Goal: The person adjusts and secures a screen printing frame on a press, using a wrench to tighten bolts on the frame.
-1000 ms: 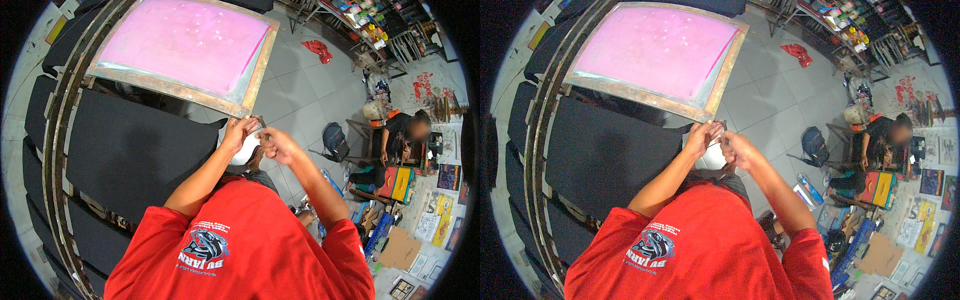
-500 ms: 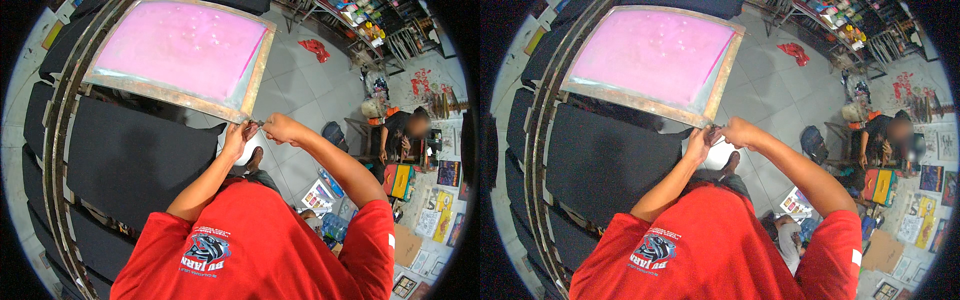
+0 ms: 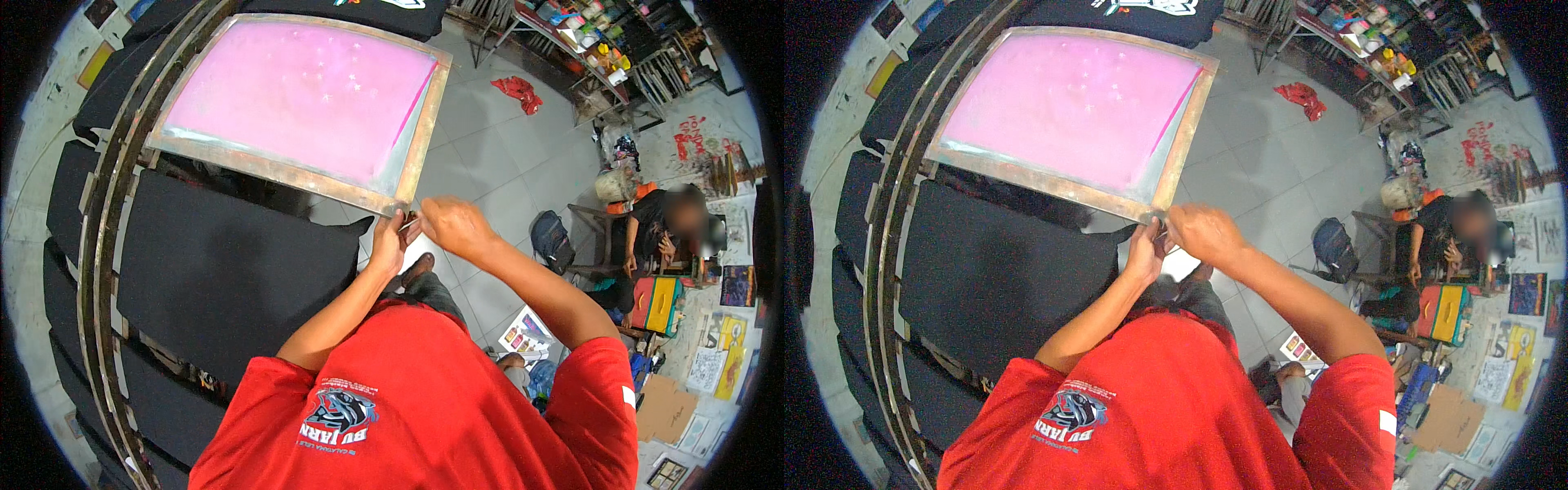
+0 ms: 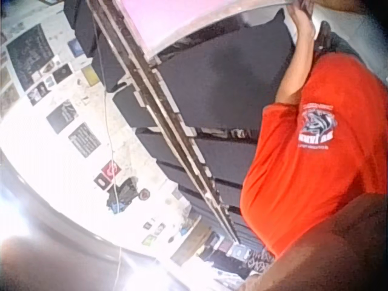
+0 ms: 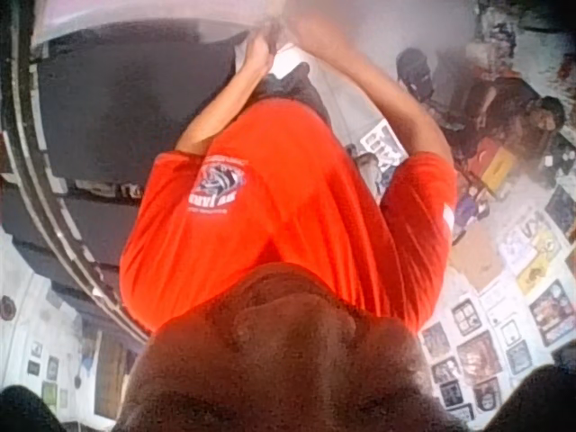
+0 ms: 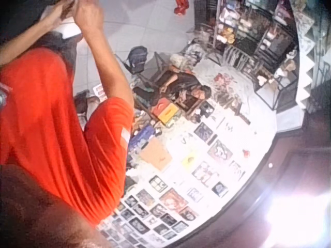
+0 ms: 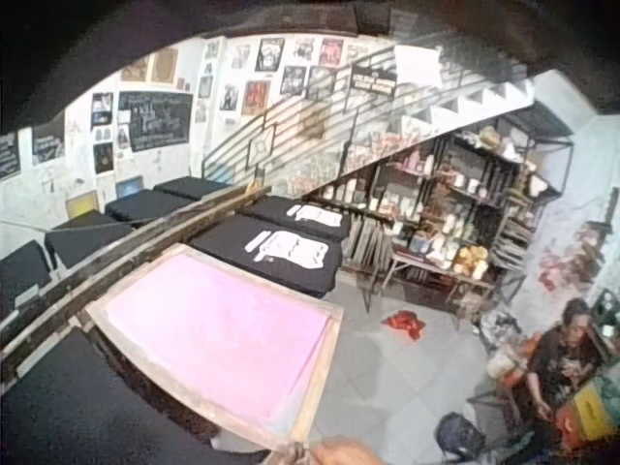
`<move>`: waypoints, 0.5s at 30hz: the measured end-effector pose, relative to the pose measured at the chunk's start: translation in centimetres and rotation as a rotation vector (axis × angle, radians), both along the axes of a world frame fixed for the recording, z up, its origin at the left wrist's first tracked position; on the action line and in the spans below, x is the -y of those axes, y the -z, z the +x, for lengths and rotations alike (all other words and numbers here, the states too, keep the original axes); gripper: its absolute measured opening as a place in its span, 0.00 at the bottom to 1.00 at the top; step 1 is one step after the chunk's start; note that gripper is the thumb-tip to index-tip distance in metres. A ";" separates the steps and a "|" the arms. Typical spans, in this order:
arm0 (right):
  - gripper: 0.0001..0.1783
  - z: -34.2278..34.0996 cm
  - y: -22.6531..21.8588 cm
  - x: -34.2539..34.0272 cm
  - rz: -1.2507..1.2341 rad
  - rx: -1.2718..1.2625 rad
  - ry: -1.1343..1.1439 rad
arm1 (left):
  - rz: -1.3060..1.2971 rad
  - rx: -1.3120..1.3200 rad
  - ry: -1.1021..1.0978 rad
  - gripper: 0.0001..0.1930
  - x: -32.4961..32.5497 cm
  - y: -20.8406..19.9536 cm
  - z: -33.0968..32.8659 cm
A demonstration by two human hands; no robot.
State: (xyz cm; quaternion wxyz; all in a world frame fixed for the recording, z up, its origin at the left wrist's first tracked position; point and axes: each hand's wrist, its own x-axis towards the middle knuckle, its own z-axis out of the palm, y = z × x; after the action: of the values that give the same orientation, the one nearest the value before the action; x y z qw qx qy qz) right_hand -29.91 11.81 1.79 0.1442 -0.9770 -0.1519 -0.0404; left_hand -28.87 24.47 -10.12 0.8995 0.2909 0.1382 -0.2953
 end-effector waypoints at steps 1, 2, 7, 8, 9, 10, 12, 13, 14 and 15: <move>0.13 0.4 0.5 0.8 0.010 0.033 0.030 | 0.000 0.026 -0.018 0.12 0.2 -0.1 0.0; 0.13 1.3 0.8 1.6 0.027 0.066 0.054 | 0.016 0.019 0.001 0.14 0.0 0.4 0.0; 0.16 6.6 3.5 5.9 0.123 0.011 0.188 | 0.067 -0.022 0.031 0.13 0.0 0.3 0.0; 0.17 7.1 4.6 6.2 0.209 -0.021 0.215 | 0.091 -0.051 0.040 0.12 -0.1 0.3 -0.1; 0.18 7.6 5.7 6.5 0.294 -0.053 0.243 | 0.108 -0.044 0.033 0.12 -0.2 0.5 -0.1; 0.18 8.1 6.8 6.8 0.371 -0.091 0.270 | 0.124 -0.037 0.028 0.12 -0.2 0.6 -0.1; 0.20 8.8 8.3 6.6 0.518 -0.174 0.320 | 0.145 -0.041 -0.006 0.10 -0.4 1.0 -0.2; 0.20 9.1 9.5 6.8 0.587 -0.247 0.338 | 0.145 -0.059 -0.015 0.10 -0.4 1.2 -0.3; 0.20 9.5 11.2 7.2 0.658 -0.316 0.357 | 0.146 -0.072 -0.020 0.10 -0.4 1.4 -0.3; 0.20 9.8 12.9 7.4 0.725 -0.383 0.377 | 0.143 -0.083 -0.025 0.10 -0.3 1.5 -0.3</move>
State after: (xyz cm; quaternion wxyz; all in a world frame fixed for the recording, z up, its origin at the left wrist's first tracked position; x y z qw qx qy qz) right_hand -20.13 4.37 -11.13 0.4927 -0.8639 0.0821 0.0651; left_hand -29.18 24.80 -11.59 0.8735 0.3401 0.1996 -0.2854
